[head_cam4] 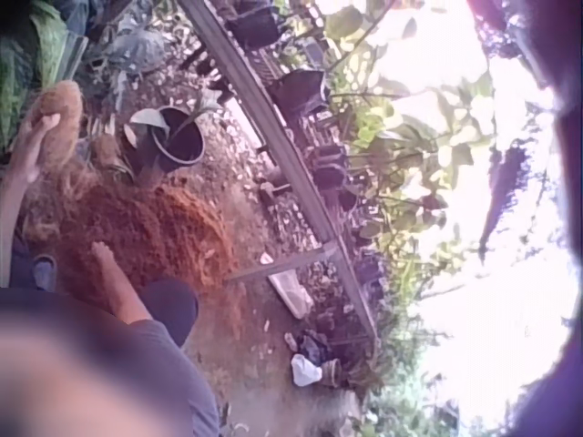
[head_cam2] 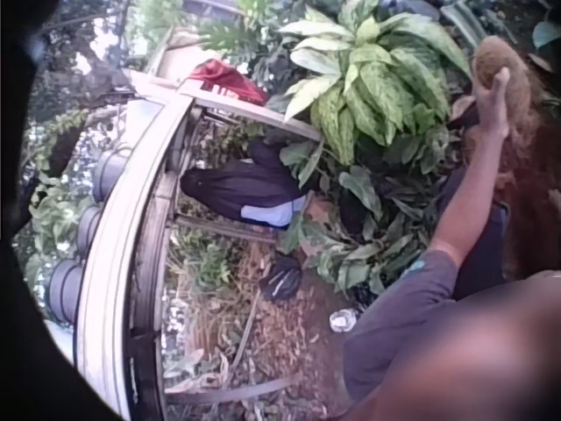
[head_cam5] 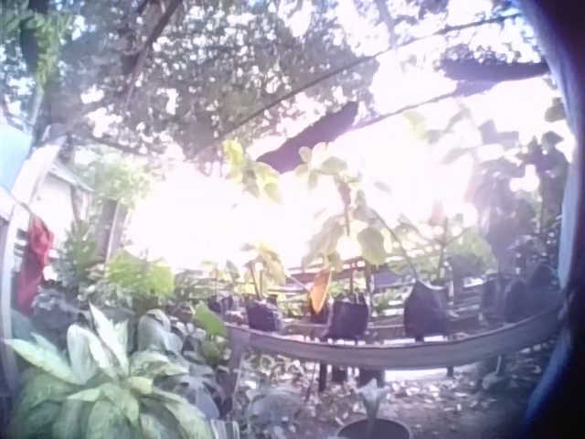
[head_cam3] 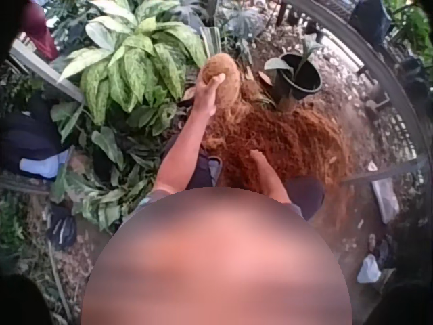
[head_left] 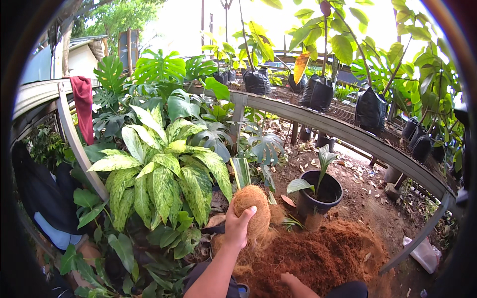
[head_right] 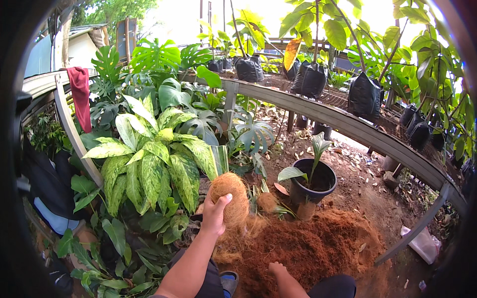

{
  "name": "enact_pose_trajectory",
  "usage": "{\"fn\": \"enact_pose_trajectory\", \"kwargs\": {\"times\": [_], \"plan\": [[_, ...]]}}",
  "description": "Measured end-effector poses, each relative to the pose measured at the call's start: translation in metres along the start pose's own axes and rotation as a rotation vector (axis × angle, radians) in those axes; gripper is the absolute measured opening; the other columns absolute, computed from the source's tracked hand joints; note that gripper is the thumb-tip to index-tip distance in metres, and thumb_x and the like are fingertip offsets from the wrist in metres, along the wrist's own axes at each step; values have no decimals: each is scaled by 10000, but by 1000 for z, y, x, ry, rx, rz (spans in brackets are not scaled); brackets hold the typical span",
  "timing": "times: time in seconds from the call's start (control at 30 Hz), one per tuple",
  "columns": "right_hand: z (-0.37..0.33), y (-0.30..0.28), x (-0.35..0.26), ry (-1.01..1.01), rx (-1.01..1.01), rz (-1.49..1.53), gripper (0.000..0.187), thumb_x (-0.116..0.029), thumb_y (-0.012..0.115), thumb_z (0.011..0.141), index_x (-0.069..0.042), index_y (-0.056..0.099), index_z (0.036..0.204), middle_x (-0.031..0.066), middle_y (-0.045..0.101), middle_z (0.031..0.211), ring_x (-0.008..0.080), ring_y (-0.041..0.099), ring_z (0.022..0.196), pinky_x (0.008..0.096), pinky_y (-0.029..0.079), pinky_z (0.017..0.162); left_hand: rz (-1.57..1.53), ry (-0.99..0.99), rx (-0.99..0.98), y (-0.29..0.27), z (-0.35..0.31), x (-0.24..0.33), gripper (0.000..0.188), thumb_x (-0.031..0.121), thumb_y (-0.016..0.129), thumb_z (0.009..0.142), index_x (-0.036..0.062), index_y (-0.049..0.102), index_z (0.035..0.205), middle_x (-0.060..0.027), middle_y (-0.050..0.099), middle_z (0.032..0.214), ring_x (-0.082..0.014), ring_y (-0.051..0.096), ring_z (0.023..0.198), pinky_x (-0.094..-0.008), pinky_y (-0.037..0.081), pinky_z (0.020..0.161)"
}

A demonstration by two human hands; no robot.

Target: The person wraps a small plant in coir by hand, repeatedly compressing and shaping the material around the plant's base. The person continues to adjust the coir and the plant, ensuring the wrapping is secure.

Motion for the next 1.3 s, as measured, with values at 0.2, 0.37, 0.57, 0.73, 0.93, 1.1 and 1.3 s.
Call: {"fn": "enact_pose_trajectory", "kwargs": {"times": [0.2,0.37,0.57,0.73,0.93,1.1,1.3], "plan": [[-12,-51,-56,-295,649,327,447,-369,628,984,-40,658,1286,248,616,1341,416,561,1290,493,472,1085,121,52,151,1,13,-4,674,184,768,862,14,458,1436,-141,621,1235,-215,660,1074,-371,574,949],[-7,-39,-77,-243,509,252,595,-334,647,982,-90,479,1498,226,485,1521,428,496,1368,475,443,1131,87,84,163,-14,29,-6,617,185,761,873,1,499,1399,-116,629,1225,-208,640,1060,-357,536,946],[-8,-21,-99,-287,555,15,488,-351,647,962,-95,536,1363,182,533,1343,396,559,1261,531,535,988,93,96,221,-38,41,-1,561,188,754,897,10,508,1368,-107,637,1230,-194,632,1082,-350,512,972],[0,-30,-134,-367,506,-8,308,-269,636,952,-103,577,1205,163,567,1249,356,584,1219,443,568,925,105,159,243,-48,51,2,537,148,773,894,13,525,1351,-100,662,1198,-179,659,1063,-326,533,950],[0,4,-184,-797,575,-355,268,-311,635,932,-129,709,1114,191,446,1529,360,494,1326,508,424,1102,199,178,187,-53,59,2,522,148,791,885,12,546,1326,-101,681,1177,-168,686,1004,-314,576,880],[21,10,-195,-733,528,-276,266,-298,635,915,-103,730,1070,154,619,1289,345,523,1290,510,408,1101,176,182,169,-56,64,3,521,146,792,885,10,548,1325,-98,687,1164,-165,685,1006,-314,568,899],[39,-48,-194,-619,542,683,351,-31,606,884,-3,629,1233,180,677,1071,328,671,977,407,543,868,175,176,190,-58,64,5,523,147,790,885,8,549,1328,-104,680,1186,-171,686,1008,-312,563,894]]}}
Point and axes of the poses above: each hand's wrist, its own z-axis towards the middle knuckle, its own y-axis out of the palm, x = y × z, the point moved 2 cm from there along z, towards the middle knuckle
